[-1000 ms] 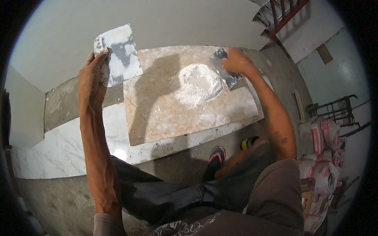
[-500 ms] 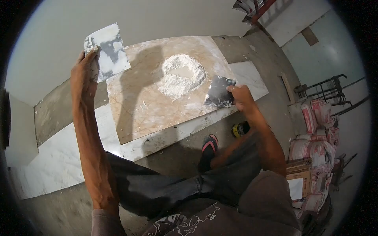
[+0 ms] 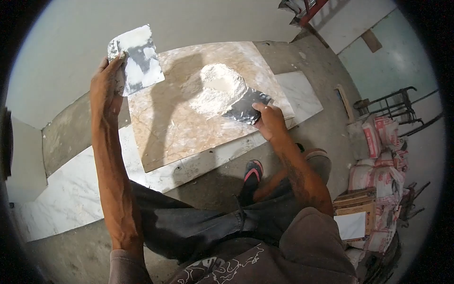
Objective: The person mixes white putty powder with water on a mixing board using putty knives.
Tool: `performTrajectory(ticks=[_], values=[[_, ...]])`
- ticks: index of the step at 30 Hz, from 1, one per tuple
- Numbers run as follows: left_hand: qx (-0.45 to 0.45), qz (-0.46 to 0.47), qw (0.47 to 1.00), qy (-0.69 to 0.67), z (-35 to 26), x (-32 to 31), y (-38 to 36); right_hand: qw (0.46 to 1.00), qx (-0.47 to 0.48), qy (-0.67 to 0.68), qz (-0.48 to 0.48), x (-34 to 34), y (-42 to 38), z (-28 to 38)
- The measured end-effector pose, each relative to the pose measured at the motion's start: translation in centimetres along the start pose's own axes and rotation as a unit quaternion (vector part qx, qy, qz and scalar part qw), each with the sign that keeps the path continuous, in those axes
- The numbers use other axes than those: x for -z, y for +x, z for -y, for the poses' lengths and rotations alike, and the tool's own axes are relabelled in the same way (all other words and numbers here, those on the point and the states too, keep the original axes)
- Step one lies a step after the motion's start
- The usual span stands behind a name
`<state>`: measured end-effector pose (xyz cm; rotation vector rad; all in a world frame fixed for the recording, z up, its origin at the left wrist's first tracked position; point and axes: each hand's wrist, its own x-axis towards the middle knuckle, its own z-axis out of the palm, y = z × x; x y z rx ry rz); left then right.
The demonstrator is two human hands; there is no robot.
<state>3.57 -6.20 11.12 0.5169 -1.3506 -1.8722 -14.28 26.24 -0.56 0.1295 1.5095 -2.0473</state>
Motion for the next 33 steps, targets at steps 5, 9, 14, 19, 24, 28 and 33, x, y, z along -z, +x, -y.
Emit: performTrajectory(ticks=[5, 9, 14, 19, 24, 28, 33], values=[[-0.011, -0.023, 1.0, -0.006, 0.2, 0.2, -0.1, 0.999, 0.015, -0.049, 0.004, -0.8, -0.7, 2.4], [-0.017, -0.01, 0.999, -0.025, 0.4, 0.7, 0.1, 0.992, 0.062, -0.111, 0.022, -3.2, -1.8, 4.3], [-0.018, -0.005, 1.0, -0.022, 0.1, 0.4, 0.1, 0.98, 0.064, -0.176, 0.066, -6.0, -0.8, 6.5], [-0.019, -0.004, 0.999, -0.028, 0.3, 0.7, 0.2, 0.958, 0.077, -0.273, 0.047, -7.4, -0.1, 5.9], [-0.017, -0.014, 1.0, -0.019, 0.4, 0.6, 0.1, 0.982, 0.084, -0.17, 0.006, -1.9, -2.7, 3.6], [-0.018, -0.023, 0.999, -0.02, 0.5, 0.9, 0.3, 0.987, -0.029, -0.158, -0.009, -0.1, -7.7, -0.5], [-0.012, -0.024, 1.0, -0.001, 0.7, 0.6, 0.4, 0.996, -0.092, 0.002, 0.013, -2.1, -9.5, -4.4]])
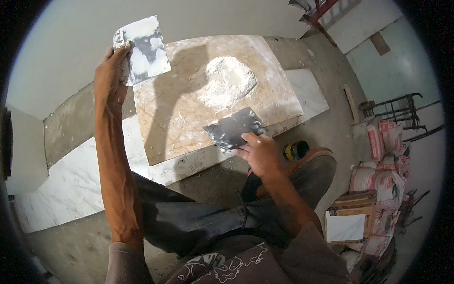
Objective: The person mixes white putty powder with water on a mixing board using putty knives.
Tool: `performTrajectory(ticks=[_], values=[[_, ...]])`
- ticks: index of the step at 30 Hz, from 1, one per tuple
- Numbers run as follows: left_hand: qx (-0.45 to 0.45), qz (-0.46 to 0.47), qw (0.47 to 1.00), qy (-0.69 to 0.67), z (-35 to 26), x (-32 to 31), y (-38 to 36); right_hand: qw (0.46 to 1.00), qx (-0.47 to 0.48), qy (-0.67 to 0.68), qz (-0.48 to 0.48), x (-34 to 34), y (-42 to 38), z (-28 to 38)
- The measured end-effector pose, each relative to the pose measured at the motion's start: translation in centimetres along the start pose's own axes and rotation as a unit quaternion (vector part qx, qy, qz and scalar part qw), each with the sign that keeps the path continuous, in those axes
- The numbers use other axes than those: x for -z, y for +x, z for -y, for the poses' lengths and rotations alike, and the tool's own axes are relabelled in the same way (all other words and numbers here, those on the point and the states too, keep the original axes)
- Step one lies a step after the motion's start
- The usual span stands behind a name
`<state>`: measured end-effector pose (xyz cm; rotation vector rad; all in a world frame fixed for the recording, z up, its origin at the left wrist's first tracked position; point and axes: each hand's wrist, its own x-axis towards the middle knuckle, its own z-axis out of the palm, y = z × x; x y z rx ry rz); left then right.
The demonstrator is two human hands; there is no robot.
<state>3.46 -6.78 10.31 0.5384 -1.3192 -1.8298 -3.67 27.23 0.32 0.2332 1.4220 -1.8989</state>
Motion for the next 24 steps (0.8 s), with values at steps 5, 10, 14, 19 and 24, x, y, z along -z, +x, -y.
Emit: performTrajectory(ticks=[5, 10, 14, 19, 24], values=[[0.001, 0.012, 1.0, 0.023, 0.1, 0.2, 0.2, 0.996, 0.016, 0.083, -0.021, -4.1, 0.5, -1.0], [-0.007, 0.005, 1.0, -0.014, -0.4, -0.4, -0.3, 0.99, 0.022, 0.138, -0.032, -6.7, 0.9, -1.0], [-0.006, 0.011, 1.0, -0.012, -0.3, -0.2, -0.2, 0.979, 0.049, 0.197, 0.027, -7.3, 1.7, -1.3], [-0.006, 0.007, 1.0, -0.003, -0.8, -0.2, -0.6, 0.971, 0.073, 0.227, 0.019, -9.0, 2.6, -1.1], [-0.013, 0.018, 1.0, -0.013, -0.5, 0.3, -0.4, 0.971, 0.097, 0.213, 0.045, -9.1, 2.4, -0.5]])
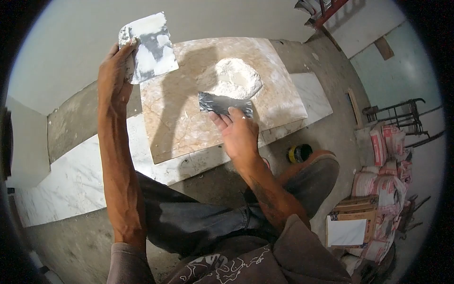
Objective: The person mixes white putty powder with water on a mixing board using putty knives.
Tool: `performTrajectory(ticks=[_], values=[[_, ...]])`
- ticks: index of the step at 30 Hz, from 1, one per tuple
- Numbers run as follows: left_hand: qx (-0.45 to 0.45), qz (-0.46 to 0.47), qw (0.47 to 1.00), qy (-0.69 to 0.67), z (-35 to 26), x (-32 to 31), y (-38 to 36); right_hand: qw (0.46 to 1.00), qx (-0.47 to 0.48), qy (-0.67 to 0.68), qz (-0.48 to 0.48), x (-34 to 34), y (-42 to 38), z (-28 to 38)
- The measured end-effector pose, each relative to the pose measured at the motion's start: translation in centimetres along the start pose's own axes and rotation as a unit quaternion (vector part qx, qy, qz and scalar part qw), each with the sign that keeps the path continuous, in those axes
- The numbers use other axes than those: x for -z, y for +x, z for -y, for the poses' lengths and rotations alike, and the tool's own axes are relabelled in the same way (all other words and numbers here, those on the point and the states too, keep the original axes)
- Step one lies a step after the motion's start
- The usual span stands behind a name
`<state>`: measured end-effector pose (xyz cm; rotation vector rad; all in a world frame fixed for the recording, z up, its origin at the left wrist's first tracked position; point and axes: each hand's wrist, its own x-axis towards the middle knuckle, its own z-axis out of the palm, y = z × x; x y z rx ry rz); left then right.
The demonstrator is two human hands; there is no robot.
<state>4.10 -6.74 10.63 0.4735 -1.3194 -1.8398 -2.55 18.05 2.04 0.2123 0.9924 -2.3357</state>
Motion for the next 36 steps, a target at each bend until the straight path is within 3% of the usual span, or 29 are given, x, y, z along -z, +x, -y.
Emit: performTrajectory(ticks=[5, 9, 14, 18, 22, 26, 29, 30, 33, 34, 36], values=[[-0.003, 0.003, 0.999, -0.047, 0.0, -0.5, -0.1, 0.995, -0.014, -0.104, -0.003, -1.6, -0.5, 2.9], [-0.006, -0.001, 1.0, -0.031, 0.1, 0.0, 0.1, 0.961, -0.035, -0.266, 0.065, -0.7, 2.2, 6.8], [-0.019, -0.012, 0.999, -0.035, -0.6, 0.1, -0.2, 0.866, -0.055, -0.493, 0.064, -2.5, 6.4, 11.6], [-0.019, -0.021, 0.999, -0.022, -0.6, 0.0, -0.4, 0.797, -0.025, -0.594, 0.106, -6.4, 7.4, 12.7], [-0.021, -0.044, 0.999, -0.022, -1.1, 0.2, -0.2, 0.628, 0.012, -0.765, 0.141, -10.2, 7.5, 13.1], [-0.039, -0.061, 0.997, -0.04, -2.1, 1.8, -0.1, 0.501, 0.011, -0.845, 0.186, -12.2, 9.2, 14.0], [-0.052, -0.074, 0.995, -0.031, -2.9, 3.8, 0.1, 0.386, 0.123, -0.879, 0.253, -14.2, 9.0, 14.9], [-0.057, -0.079, 0.995, -0.038, -3.1, 4.4, 0.2, 0.32, 0.112, -0.902, 0.268, -15.9, 8.0, 15.1], [-0.069, -0.103, 0.991, -0.049, -3.8, 5.9, 0.1, 0.025, 0.282, -0.881, 0.38, -18.0, 10.5, 13.4], [-0.076, -0.111, 0.99, -0.05, -4.0, 6.4, 0.2, -0.013, 0.216, -0.912, 0.349, -19.6, 8.3, 11.7], [-0.086, -0.122, 0.987, -0.05, -4.3, 7.2, 0.2, -0.026, 0.254, -0.869, 0.423, -19.6, 10.4, 9.5]])
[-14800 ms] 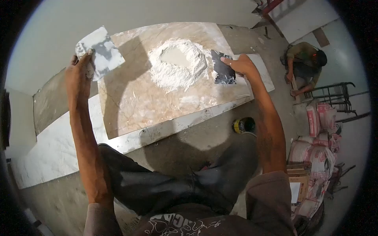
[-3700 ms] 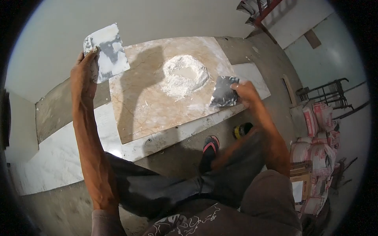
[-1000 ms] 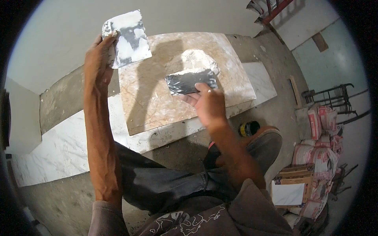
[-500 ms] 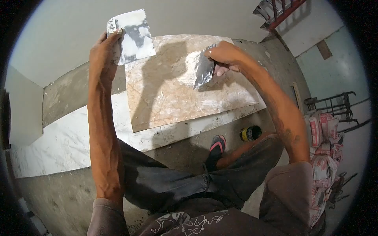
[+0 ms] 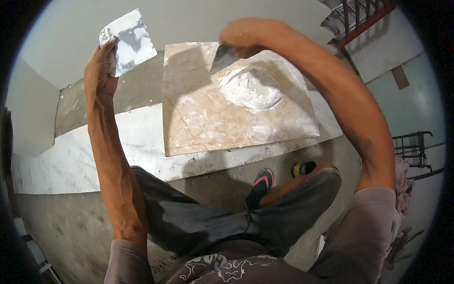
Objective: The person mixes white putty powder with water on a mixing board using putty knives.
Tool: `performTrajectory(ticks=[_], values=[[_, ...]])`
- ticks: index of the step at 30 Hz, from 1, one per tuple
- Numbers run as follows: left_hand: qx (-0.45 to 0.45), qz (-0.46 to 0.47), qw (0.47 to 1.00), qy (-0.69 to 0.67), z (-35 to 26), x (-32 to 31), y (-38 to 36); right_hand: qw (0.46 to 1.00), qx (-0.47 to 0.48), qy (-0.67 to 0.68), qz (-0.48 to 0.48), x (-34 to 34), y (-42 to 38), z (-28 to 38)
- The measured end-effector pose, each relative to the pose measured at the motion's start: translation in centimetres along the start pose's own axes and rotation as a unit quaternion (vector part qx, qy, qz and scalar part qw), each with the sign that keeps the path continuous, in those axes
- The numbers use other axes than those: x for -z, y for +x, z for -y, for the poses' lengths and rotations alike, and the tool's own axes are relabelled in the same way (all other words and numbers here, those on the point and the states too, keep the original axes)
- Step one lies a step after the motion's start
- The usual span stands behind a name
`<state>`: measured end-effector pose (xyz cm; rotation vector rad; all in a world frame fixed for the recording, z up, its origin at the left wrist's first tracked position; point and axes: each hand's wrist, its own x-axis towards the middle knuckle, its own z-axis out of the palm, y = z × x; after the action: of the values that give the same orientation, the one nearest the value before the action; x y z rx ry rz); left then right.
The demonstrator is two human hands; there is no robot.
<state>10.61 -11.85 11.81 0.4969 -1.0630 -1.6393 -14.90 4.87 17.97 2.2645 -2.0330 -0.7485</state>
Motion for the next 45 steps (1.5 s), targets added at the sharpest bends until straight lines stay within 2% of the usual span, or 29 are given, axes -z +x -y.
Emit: performTrajectory(ticks=[1, 4, 7, 12, 16, 25, 31, 34, 37, 40, 43, 45], values=[[-0.003, -0.003, 1.0, 0.001, -0.2, 0.2, 0.1, 0.999, 0.042, -0.005, -0.021, -0.2, 1.1, 0.4], [-0.007, -0.018, 1.0, 0.014, -0.8, 0.5, -0.1, 0.997, 0.054, -0.053, -0.004, 0.0, 3.6, 2.8], [-0.004, -0.043, 0.998, 0.036, -1.8, 0.2, -1.2, 0.998, 0.047, -0.045, -0.009, -1.2, 6.6, 4.2], [-0.01, -0.021, 0.999, 0.023, -2.0, 0.7, -1.2, 0.985, 0.093, -0.103, 0.106, -2.1, 9.4, 7.2], [-0.009, -0.012, 1.0, 0.012, -1.7, 0.5, -1.2, 0.979, 0.137, -0.121, 0.093, -3.5, 9.4, 8.5], [-0.004, 0.016, 1.0, 0.008, -0.7, 0.5, -0.6, 0.968, 0.142, -0.153, 0.136, -4.0, 7.6, 8.3], [0.01, 0.011, 1.0, 0.027, -0.5, -0.4, -1.0, 0.98, 0.131, -0.132, 0.065, -2.8, 3.6, 6.2], [0.02, 0.02, 0.999, 0.022, 0.0, -0.6, -0.9, 0.989, 0.113, -0.095, -0.03, -3.9, 0.9, 4.2], [0.028, 0.033, 0.999, 0.02, 0.6, -1.1, -0.8, 0.997, 0.046, -0.028, -0.05, -3.8, -2.3, 2.4], [0.04, 0.044, 0.998, 0.02, 0.9, -2.2, -0.9, 0.991, 0.004, 0.016, -0.133, -5.4, -5.5, -0.2], [0.052, 0.054, 0.996, 0.044, 1.6, -3.2, -1.5, 0.992, -0.088, 0.071, -0.061, -5.6, -8.2, -1.2], [0.065, 0.064, 0.993, 0.078, 2.2, -3.4, -1.7, 0.967, -0.137, 0.077, -0.199, -7.6, -10.5, -1.1]])
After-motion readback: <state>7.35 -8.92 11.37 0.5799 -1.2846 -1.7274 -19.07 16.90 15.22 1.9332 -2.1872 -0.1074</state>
